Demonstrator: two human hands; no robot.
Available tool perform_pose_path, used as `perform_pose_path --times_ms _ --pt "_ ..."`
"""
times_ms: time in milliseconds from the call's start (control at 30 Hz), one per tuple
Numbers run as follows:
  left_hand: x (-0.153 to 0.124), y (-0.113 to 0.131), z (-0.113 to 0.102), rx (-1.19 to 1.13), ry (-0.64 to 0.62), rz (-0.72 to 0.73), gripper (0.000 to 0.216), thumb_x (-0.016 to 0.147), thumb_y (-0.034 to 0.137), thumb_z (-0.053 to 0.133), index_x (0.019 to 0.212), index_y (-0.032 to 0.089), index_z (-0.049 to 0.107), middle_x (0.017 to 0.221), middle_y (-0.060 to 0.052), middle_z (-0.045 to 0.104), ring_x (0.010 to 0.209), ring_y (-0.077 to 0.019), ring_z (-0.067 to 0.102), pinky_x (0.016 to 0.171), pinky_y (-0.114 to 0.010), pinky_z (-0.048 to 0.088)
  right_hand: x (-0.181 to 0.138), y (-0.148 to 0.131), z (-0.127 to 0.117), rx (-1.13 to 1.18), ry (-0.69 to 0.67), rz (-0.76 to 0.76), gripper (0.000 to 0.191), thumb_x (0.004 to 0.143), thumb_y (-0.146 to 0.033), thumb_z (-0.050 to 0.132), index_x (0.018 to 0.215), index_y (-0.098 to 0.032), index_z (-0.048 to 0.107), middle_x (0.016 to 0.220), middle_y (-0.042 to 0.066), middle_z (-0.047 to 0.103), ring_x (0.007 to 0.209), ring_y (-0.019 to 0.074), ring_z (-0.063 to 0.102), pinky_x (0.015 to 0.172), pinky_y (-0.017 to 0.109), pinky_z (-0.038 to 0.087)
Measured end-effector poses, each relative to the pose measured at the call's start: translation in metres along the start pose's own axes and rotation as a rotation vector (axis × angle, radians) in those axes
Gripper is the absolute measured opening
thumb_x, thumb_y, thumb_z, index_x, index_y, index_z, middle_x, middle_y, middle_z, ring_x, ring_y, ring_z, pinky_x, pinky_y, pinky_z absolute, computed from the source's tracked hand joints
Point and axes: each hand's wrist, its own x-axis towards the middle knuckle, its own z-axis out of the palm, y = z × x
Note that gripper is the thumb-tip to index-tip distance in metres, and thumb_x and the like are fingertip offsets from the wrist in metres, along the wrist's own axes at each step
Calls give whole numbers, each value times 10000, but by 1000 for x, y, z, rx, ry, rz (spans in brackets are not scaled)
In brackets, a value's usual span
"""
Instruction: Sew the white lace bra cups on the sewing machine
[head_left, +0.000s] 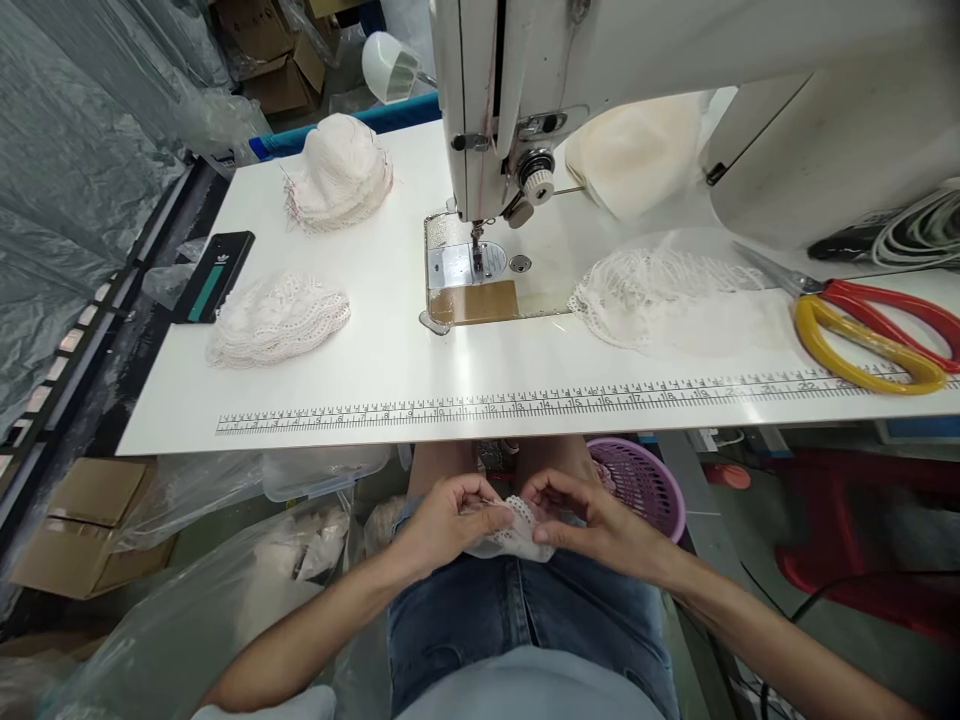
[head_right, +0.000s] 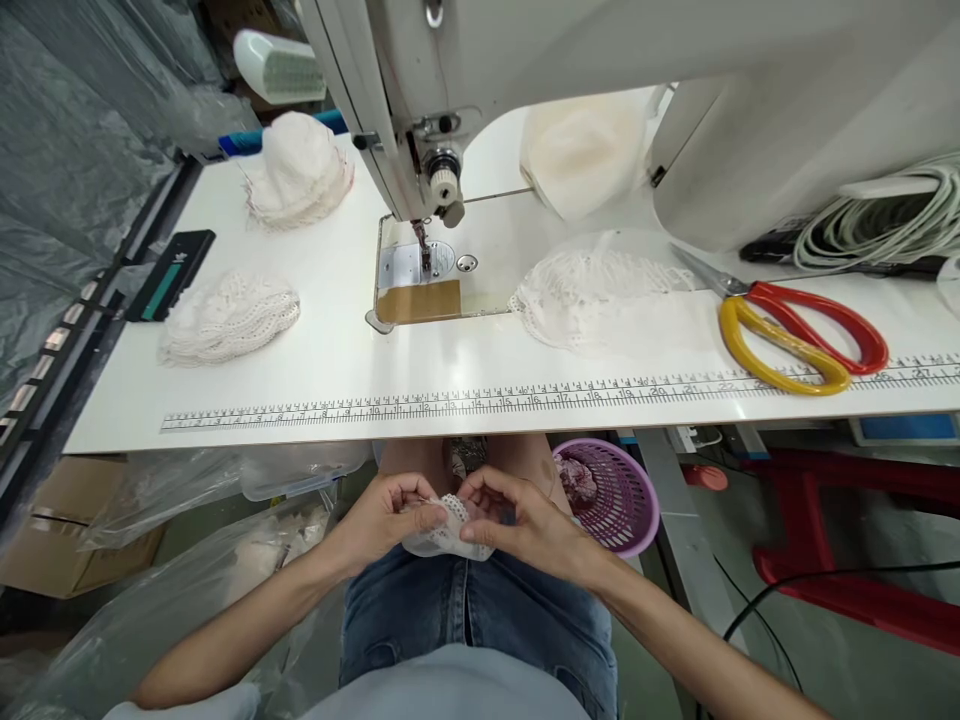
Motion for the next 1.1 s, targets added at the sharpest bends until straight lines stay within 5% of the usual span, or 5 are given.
perform_pose_path --times_ms 200,533,767,967,1100 --pt "-1 -3 0 130 24 55 243 735 373 665 755 132 644 695 -30 660 631 -119 580 551 -176 397 6 -3 11 -159 123 -41 201 855 -376 549 781 -189 539 689 -20 516 613 108 457 536 212 360" --pt "1 -7 -1 48 44 -68 271 644 350 730 764 118 659 692 -46 669 610 -133 573 544 -194 403 1 7 15 -526 362 -304 164 885 -262 521 746 -193 469 888 44 551 753 137 552 618 234 428" --pt "0 -4 -2 34 45 -79 249 664 334 711 764 113 653 653 -31 658 548 -100 524 522 -188 365 -4 -1 17 -660 322 -480 70 888 -188 504 823 -191 528 934 68 502 779 136 553 634 237 435" --pt "-2 -1 -2 77 34 -35 264 670 363 707 752 118 657 673 -42 675 589 -119 563 522 -181 375 -2 1 14 -525 257 -396 71 909 -192 466 879 -205 529 1027 80 563 917 158 580 709 246 454" --pt "-3 3 -2 96 36 -48 238 656 329 716 759 120 668 681 -42 685 601 -129 589 531 -181 400 -2 4 15 -382 237 -256 79 915 -235 467 856 -211 514 898 35 604 846 144 585 677 218 446"
